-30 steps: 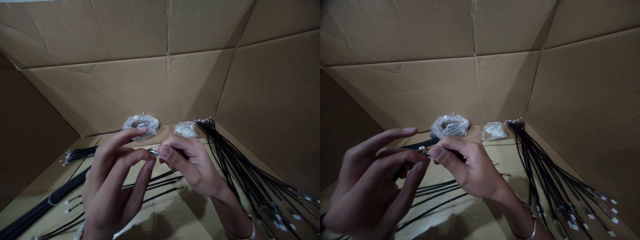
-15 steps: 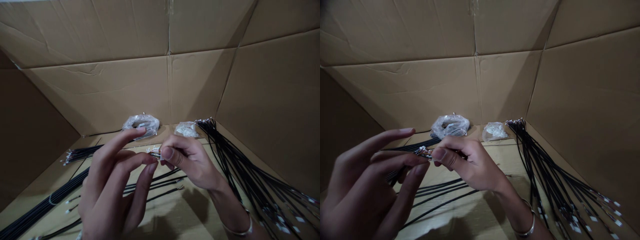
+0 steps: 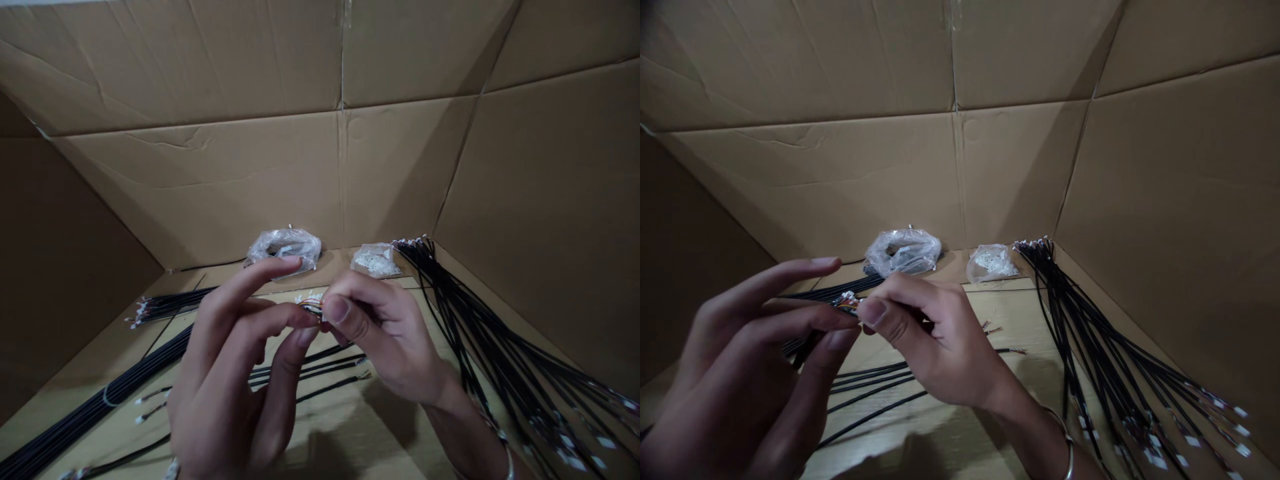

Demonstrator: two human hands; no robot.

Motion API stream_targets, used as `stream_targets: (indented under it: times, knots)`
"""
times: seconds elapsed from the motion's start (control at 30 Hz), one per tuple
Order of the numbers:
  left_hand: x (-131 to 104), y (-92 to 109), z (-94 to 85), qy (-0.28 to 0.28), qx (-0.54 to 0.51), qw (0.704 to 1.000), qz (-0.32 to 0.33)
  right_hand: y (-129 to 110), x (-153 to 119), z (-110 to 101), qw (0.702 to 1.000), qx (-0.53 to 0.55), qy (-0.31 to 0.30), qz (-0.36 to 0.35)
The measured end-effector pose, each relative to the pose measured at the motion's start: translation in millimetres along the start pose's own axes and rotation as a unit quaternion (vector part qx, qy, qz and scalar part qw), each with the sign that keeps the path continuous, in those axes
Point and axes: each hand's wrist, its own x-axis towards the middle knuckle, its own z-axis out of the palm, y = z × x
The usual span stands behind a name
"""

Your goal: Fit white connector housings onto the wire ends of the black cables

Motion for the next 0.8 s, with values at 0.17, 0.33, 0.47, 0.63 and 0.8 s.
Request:
stream_targets:
  times: [0.17,0.33,0.47,0.63,0.8]
  knots:
    - [0.1,-3.9,5.8,0.023,-0.039,0.999,-0.012,-0.5,-1.3,4.0,0.999,-0.028,0.021,-0.005]
    - [1.0,-7.5,8.2,0.015,-0.070,0.997,-0.016,0.0,-0.1,2.3,0.998,-0.053,0.032,-0.016]
    - [0.6,-9.6,8.1,0.017,-0.078,0.997,-0.015,1.5,-0.7,1.7,0.995,-0.083,0.034,-0.037]
    - [-1.2,-7.3,10.2,0.021,-0.096,0.995,-0.027,2.5,-3.6,4.4,0.990,-0.114,0.043,-0.066]
    - [-1.7,-4.5,10.9,0.022,-0.115,0.992,-0.037,4.6,-4.9,5.4,0.988,-0.117,0.047,-0.085]
